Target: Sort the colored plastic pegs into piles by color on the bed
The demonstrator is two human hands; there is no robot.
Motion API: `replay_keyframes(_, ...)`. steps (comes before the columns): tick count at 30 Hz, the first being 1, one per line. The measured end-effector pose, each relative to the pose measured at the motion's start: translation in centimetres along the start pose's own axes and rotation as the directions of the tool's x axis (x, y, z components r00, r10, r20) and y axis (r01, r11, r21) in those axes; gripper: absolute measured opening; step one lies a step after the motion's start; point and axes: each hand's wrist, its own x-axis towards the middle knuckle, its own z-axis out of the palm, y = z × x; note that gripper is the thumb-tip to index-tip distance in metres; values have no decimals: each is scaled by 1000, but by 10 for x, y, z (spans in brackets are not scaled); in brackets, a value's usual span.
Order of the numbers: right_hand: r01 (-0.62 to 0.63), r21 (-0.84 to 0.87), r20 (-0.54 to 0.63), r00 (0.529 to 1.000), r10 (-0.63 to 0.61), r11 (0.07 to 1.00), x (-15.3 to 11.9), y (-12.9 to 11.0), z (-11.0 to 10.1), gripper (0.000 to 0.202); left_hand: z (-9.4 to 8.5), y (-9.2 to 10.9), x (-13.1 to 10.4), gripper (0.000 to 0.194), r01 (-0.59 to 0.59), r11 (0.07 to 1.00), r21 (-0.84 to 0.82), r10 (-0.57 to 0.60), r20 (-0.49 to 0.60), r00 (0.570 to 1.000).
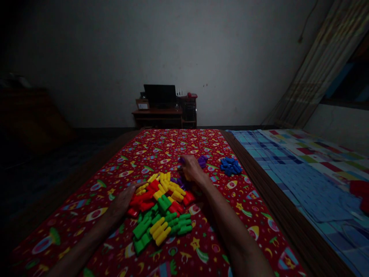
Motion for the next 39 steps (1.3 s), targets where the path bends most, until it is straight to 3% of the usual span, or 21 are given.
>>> replay_keyframes(3,-150,17,-171,974,151,989,0,19,-20,47,1,-2,0,64,-6,1000,-26,6,-3,1000)
replay_keyframes(6,-324,-13,-255,916,310,946,-8,38,-30,46,2,-6,2,66,-19,999,-32,19,-8,1000)
replay_keyframes(10,-468,-89,-256,864,434,879,-22,55,-31,34,2,-8,3,66,-27,1000,1,28,-18,999)
replay_keyframes(13,-520,-148,-186,850,493,841,-28,59,-29,26,1,-4,2,65,-28,999,17,28,-18,999)
replay_keyframes(20,-437,-243,-187,897,400,866,-27,34,-48,27,0,4,0,64,-21,1000,14,22,-21,1000)
replay_keyframes(23,-276,-215,-67,961,268,937,-24,6,-50,26,1,1,1,64,-8,1000,-22,8,-8,1000)
replay_keyframes(25,-137,-189,124,979,162,972,-26,-15,-42,23,1,-1,1,64,-6,999,-44,6,6,1000)
replay_keyframes(27,-27,-225,270,959,89,974,-33,-32,-27,20,1,-1,2,65,1,999,-50,-1,12,1000)
replay_keyframes(32,169,-319,289,954,-74,933,-53,-47,2,21,0,1,2,65,-32,999,23,32,-21,999)
replay_keyframes(35,139,-272,256,964,-68,952,-48,-42,-1,24,0,1,2,64,-44,998,49,45,-21,999)
replay_keyframes(39,-35,-234,159,985,74,972,-29,-30,-26,28,0,-3,3,62,-32,999,44,33,-13,999)
